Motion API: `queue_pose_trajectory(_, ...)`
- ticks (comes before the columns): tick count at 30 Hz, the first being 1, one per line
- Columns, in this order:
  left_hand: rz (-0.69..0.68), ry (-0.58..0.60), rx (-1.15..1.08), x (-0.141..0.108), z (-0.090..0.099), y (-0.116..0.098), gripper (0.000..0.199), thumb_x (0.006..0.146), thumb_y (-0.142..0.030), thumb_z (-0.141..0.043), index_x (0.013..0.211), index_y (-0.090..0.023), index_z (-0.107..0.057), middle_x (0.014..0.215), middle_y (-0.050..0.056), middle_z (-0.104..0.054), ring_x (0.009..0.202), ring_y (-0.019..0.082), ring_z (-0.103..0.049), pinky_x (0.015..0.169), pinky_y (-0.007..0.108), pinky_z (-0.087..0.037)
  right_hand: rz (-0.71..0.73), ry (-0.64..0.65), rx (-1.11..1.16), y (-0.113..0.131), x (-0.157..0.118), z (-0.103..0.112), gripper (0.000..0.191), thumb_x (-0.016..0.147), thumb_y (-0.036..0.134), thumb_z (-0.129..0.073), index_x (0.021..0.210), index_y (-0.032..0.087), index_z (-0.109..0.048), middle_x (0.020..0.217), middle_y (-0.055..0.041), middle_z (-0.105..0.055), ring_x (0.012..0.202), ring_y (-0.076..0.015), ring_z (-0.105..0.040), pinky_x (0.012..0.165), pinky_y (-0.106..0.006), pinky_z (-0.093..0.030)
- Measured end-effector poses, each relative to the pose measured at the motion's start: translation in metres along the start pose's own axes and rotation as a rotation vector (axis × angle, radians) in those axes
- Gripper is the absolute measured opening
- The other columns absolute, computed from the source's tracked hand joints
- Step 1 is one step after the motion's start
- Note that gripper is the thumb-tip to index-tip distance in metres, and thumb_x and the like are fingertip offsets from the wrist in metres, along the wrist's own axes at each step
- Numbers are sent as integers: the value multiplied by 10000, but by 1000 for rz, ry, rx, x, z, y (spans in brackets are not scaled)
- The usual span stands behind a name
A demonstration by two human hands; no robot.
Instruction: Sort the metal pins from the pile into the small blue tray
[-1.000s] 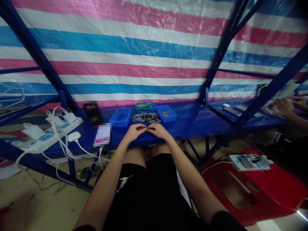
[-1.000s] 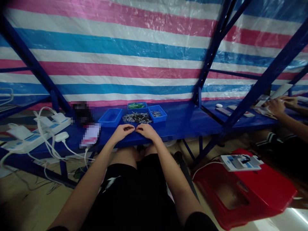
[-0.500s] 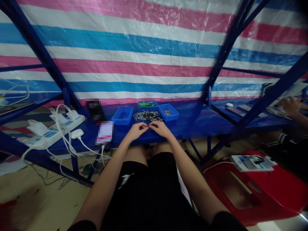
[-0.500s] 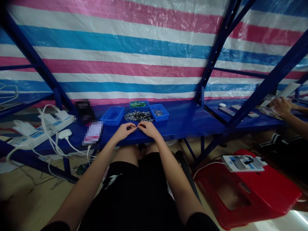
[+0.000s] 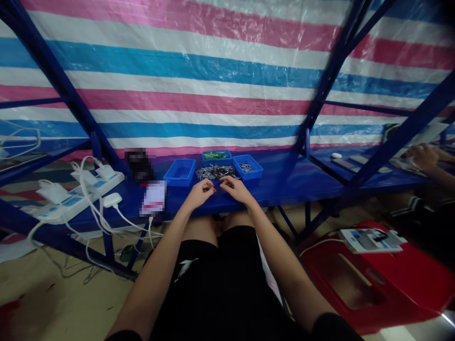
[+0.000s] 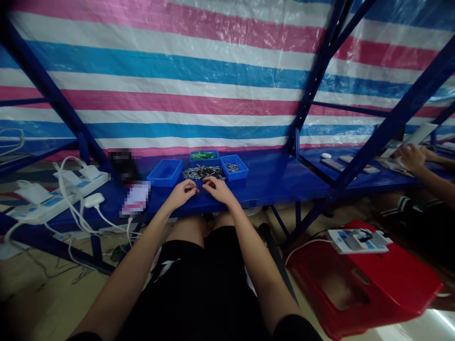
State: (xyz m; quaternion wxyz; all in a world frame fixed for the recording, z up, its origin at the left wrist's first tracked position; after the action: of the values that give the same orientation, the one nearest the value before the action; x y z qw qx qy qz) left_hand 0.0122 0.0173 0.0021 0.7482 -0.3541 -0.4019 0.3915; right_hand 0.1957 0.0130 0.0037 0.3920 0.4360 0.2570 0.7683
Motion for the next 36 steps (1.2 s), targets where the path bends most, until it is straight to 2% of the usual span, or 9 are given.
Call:
queue_pose_trajectory(4, -9, -23, 21, -1, 0, -2, 142, 764, -299, -523, 790, -169, -471, 852, 51, -663, 826, 173, -629, 741, 280, -458, 9, 7, 13, 1, 0, 0, 255, 822, 310, -516, 1036, 187, -578, 848, -17, -634, 737, -116, -579, 713, -237, -436)
queue_pose_trajectory(9, 0, 16, 144, -3, 1, -6, 219, 770, -376, -533, 779, -158, -548, 713, 16, -635, 655, 144, -590, 614, 239, -434, 24, 19, -10, 4, -1, -1, 253, 829, 309, -513, 1039, 184, -576, 864, -23, -640, 758, -120, -586, 722, -237, -437)
queue_pose_trajectory(12, 6, 28, 195, -3, 1, -8, 250, 772, -395, -537, 782, -156, -606, 731, 26, -646, 660, 148, -585, 621, 241, -432, 50, 39, -59, 4, 1, 0, 201, 843, 280, -498, 988, 184, -599, 890, -26, -646, 796, -125, -589, 733, -236, -430)
queue_pose_trajectory(16, 48, -24, 142, -2, 4, -8, 272, 788, -406, -519, 818, -157, -626, 747, 35, -664, 693, 159, -608, 664, 248, -443, 77, 90, -211, 3, 3, 0, 160, 861, 229, -477, 924, 184, -618, 902, -28, -653, 821, -128, -587, 757, -236, -418)
queue_pose_trajectory(23, 23, -71, 264, 5, 6, -14, 351, 845, -444, -430, 686, -169, -579, 610, -10, -600, 590, 123, -552, 598, 220, -393, 28, 79, -565, 21, 0, -5, 198, 886, 192, -415, 1003, 170, -574, 937, -76, -629, 908, -165, -556, 791, -269, -419)
queue_pose_trajectory(28, 67, -31, 362, 14, 7, -23, 391, 885, -444, -346, 737, -181, -596, 672, 8, -623, 649, 139, -576, 633, 224, -405, 18, 106, -542, 30, 6, 16, 198, 899, 256, -414, 959, 181, -588, 906, -51, -636, 873, -149, -569, 787, -256, -429)
queue_pose_trajectory(30, 106, -63, 502, 18, 10, -22, 370, 888, -442, -339, 868, -195, -613, 782, 33, -645, 753, 171, -592, 682, 247, -416, -8, 16, -587, 25, 12, 38, 235, 909, 271, -390, 928, 183, -608, 891, -60, -641, 866, -158, -569, 793, -270, -428)
queue_pose_trajectory(33, 223, -202, 803, 21, 15, -16, 337, 871, -409, -390, 1039, -182, -573, 909, 88, -632, 882, 232, -579, 728, 296, -424, -96, -276, -709, 11, 16, 72, 279, 903, 316, -395, 998, 169, -611, 951, -104, -635, 912, -204, -553, 830, -335, -412)
queue_pose_trajectory(36, 345, -216, 996, 25, 14, -8, 316, 868, -360, -389, 1031, -151, -562, 892, 115, -610, 835, 252, -591, 668, 308, -437, -166, -425, -790, -1, 12, 81, 385, 863, 378, -459, 1160, 150, -547, 1083, -156, -587, 1013, -274, -505, 852, -420, -394)
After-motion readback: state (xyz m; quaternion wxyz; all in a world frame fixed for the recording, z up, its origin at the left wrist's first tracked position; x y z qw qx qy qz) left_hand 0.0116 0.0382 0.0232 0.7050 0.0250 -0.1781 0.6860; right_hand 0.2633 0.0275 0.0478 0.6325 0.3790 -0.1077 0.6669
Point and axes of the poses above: each hand's wrist, its own x-axis towards the middle knuckle, its own z-axis out of the back of the hand, y = z × x, the point moved 1 cm from there along x, towards the middle knuckle
